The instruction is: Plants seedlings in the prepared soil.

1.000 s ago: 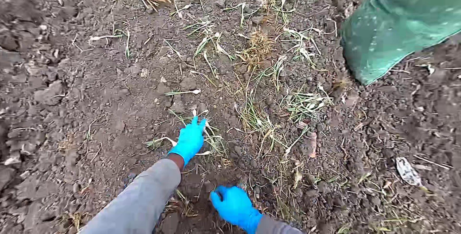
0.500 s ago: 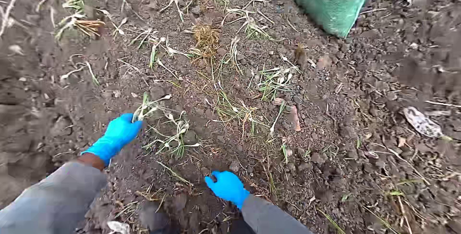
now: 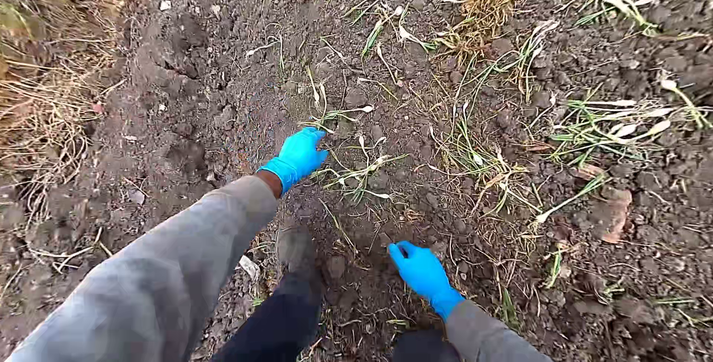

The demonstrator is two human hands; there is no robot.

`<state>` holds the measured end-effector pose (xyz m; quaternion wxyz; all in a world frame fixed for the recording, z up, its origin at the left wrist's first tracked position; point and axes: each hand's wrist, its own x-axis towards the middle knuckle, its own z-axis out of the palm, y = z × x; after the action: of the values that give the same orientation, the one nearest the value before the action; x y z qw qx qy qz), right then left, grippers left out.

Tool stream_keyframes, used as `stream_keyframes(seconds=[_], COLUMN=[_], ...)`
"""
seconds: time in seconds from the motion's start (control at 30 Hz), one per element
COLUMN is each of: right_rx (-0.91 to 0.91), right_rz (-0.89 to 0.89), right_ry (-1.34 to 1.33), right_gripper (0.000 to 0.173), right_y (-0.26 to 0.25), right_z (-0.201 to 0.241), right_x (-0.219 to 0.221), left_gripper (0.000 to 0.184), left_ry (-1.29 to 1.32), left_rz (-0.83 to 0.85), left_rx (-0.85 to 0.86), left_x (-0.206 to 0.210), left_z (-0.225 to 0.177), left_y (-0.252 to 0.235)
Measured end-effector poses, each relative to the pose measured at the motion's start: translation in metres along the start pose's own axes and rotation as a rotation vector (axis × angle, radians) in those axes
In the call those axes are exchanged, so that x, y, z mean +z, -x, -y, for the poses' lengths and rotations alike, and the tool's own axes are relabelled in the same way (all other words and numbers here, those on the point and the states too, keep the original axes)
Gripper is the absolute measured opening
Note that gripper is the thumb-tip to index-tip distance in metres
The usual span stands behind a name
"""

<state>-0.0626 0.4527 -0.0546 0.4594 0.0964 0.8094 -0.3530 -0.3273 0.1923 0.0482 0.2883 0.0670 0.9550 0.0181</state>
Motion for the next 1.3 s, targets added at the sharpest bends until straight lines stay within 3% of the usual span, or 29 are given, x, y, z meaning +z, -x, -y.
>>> stream_keyframes(seconds=[0.07,0.13,0.23,0.3,0.43,0.53,0.63,0.73,0.8,0.87,0.93,1.03,1.2,1.3], right_rx=[0.015,0.028,0.04,0.048,0.068,0.06,0.065,0.08,0.09,0.099,0.113,0.111,0.105,0.085], right_rz=[0.019,0.033,0.053,0.079,0.064,0.05,0.048,0.026,0.022,0.012,-0.003,-0.01,-0.032,-0.047], right_ry=[0.016,0.026,0.051,0.067,0.09,0.097,0.105,0.109,0.113,0.115,0.1,0.101,0.102,0.106], right_gripper=[0.063,0.063,0.063,0.064,0.066,0.066,0.065,0.063,0.062,0.061,0.06,0.059,0.06,0.059], right_y=[-0.001,-0.005,-0.01,-0.008,-0.009,-0.01,-0.012,-0.011,-0.01,-0.013,-0.014,-0.01,-0.012,-0.013], right_z=[0.004,0.011,0.013,0.011,0.013,0.012,0.012,0.015,0.017,0.016,0.012,0.012,0.009,0.009], right_x=[0.003,0.004,0.0,0.0,0.0,0.002,0.002,0.005,0.007,0.005,0.003,0.012,0.011,0.013], left_gripper=[0.061,0.062,0.04,0.03,0.03,0.036,0.047,0.059,0.061,0.043,0.031,0.023,0.027,0.034], left_ry=[-0.062,-0.07,-0.051,-0.021,0.072,0.013,-0.039,-0.047,-0.076,-0.12,-0.145,-0.099,0.071,0.04], left_rz=[0.151,0.199,0.167,0.169,0.042,-0.107,-0.236,-0.027,0.133,0.129,0.13,0.123,-0.23,-0.264], left_rx=[0.07,0.022,-0.093,-0.057,0.041,0.002,0.038,0.228,0.25,0.215,0.203,0.269,0.282,0.011], left_x=[0.063,0.111,0.14,0.133,0.057,0.006,-0.001,0.068,0.131,0.164,0.162,0.142,0.075,0.065], left_z=[-0.022,-0.049,-0.076,-0.064,-0.009,0.023,0.022,-0.019,-0.045,-0.064,-0.073,-0.049,0.034,0.089], left_y=[-0.002,-0.011,-0.03,-0.031,-0.039,-0.037,-0.017,0.008,0.012,0.001,-0.011,-0.014,-0.017,-0.012])
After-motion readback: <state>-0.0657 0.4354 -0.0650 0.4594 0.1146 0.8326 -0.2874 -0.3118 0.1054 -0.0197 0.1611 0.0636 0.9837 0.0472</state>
